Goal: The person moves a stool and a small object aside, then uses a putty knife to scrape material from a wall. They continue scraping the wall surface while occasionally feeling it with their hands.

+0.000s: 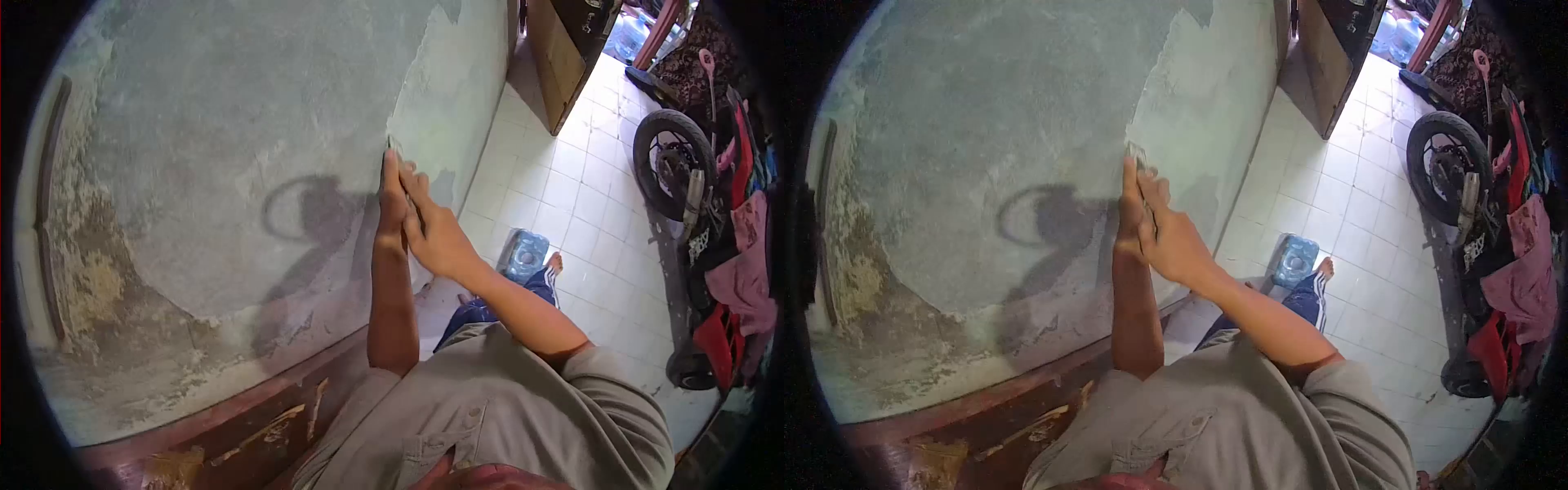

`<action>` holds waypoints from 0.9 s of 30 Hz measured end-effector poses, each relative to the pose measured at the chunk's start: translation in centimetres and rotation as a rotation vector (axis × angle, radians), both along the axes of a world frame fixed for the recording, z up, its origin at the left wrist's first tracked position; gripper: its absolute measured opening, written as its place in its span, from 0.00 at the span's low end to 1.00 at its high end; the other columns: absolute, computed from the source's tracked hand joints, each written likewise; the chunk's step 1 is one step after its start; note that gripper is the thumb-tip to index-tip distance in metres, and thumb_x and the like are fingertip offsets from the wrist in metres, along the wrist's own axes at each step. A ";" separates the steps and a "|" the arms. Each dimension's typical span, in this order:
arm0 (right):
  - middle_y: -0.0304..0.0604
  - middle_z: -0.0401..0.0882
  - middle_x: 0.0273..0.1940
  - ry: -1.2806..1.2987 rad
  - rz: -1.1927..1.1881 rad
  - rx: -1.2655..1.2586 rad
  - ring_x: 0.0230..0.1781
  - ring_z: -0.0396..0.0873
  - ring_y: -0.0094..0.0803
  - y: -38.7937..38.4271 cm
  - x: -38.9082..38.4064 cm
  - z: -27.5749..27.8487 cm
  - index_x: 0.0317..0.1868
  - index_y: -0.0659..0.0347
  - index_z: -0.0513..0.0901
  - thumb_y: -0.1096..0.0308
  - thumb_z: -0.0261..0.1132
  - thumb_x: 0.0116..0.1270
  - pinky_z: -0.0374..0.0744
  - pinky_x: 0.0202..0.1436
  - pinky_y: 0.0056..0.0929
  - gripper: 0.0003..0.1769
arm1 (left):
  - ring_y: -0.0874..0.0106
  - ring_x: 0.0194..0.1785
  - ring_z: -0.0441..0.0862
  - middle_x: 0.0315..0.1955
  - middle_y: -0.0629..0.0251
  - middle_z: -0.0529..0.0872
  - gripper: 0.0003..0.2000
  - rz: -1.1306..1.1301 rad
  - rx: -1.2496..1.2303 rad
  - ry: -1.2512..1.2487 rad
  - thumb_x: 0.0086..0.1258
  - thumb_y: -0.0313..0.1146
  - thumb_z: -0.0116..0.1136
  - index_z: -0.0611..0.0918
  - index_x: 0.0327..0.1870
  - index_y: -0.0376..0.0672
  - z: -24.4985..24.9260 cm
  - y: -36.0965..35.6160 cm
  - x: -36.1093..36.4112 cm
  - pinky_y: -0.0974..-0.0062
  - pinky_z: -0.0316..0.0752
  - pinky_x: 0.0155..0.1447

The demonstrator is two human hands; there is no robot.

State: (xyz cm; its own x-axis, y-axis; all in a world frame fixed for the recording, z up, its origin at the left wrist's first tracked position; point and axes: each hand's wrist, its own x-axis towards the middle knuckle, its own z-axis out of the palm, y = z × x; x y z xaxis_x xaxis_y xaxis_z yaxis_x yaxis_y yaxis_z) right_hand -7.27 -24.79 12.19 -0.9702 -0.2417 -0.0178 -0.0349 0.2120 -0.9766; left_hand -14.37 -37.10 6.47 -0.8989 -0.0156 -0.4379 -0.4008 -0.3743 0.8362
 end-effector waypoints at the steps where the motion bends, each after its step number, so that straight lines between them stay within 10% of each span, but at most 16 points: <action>1: 0.70 0.80 0.33 0.040 -0.063 -0.032 0.35 0.80 0.67 -0.2 -1.1 -1.1 0.79 0.54 0.57 0.67 0.50 0.71 0.77 0.45 0.55 0.35 | 0.68 0.51 0.78 0.46 0.57 0.80 0.38 0.010 0.015 0.005 0.75 0.68 0.44 0.75 0.66 0.39 1.3 1.1 -0.1 0.76 0.75 0.52; 5: 0.70 0.81 0.48 -0.035 0.016 -0.113 0.45 0.82 0.66 1.8 -0.4 -0.5 0.79 0.53 0.56 0.65 0.50 0.73 0.77 0.56 0.52 0.34 | 0.61 0.64 0.73 0.60 0.52 0.75 0.43 0.013 -0.255 -0.131 0.75 0.69 0.40 0.68 0.73 0.35 5.8 4.5 1.7 0.66 0.68 0.67; 7: 0.67 0.78 0.58 0.111 0.018 -0.056 0.51 0.81 0.64 3.8 1.3 -1.6 0.79 0.54 0.56 0.65 0.53 0.73 0.75 0.60 0.51 0.35 | 0.80 0.18 0.64 0.20 0.74 0.71 0.31 0.205 -0.221 -0.056 0.78 0.66 0.36 0.74 0.26 0.48 5.1 5.9 3.5 0.75 0.58 0.21; 10: 0.62 0.81 0.56 0.102 0.067 0.102 0.48 0.82 0.59 7.4 3.6 -1.4 0.78 0.55 0.60 0.66 0.59 0.70 0.77 0.56 0.46 0.36 | 0.81 0.24 0.74 0.43 0.57 0.88 0.31 -0.146 -0.126 -0.101 0.77 0.66 0.41 0.79 0.50 0.42 -0.4 2.2 6.2 0.84 0.69 0.28; 12: 0.56 0.83 0.50 -0.218 0.084 0.199 0.44 0.83 0.49 9.9 4.3 0.5 0.72 0.58 0.71 0.69 0.67 0.65 0.79 0.51 0.38 0.34 | 0.83 0.11 0.52 0.16 0.75 0.73 0.27 -0.131 -0.079 0.013 0.79 0.61 0.40 0.79 0.34 0.47 1.2 3.7 8.2 0.82 0.49 0.17; 27: 0.43 0.84 0.36 0.325 0.353 -0.081 0.35 0.82 0.32 20.2 -10.6 4.4 0.43 0.62 0.89 0.74 0.81 0.47 0.78 0.41 0.28 0.19 | 0.81 0.11 0.55 0.11 0.75 0.68 0.23 0.155 -0.058 -0.098 0.77 0.55 0.45 0.82 0.34 0.44 1.3 10.9 3.5 0.81 0.56 0.19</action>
State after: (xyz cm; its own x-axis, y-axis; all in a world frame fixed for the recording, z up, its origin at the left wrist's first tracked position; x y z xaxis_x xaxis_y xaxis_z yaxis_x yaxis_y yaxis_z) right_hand -17.88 -4.61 16.58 -0.7808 -0.5452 0.3052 -0.3973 0.0562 -0.9160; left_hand -10.84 -26.20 7.81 -0.8367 -0.1782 -0.5179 -0.4232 -0.3899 0.8179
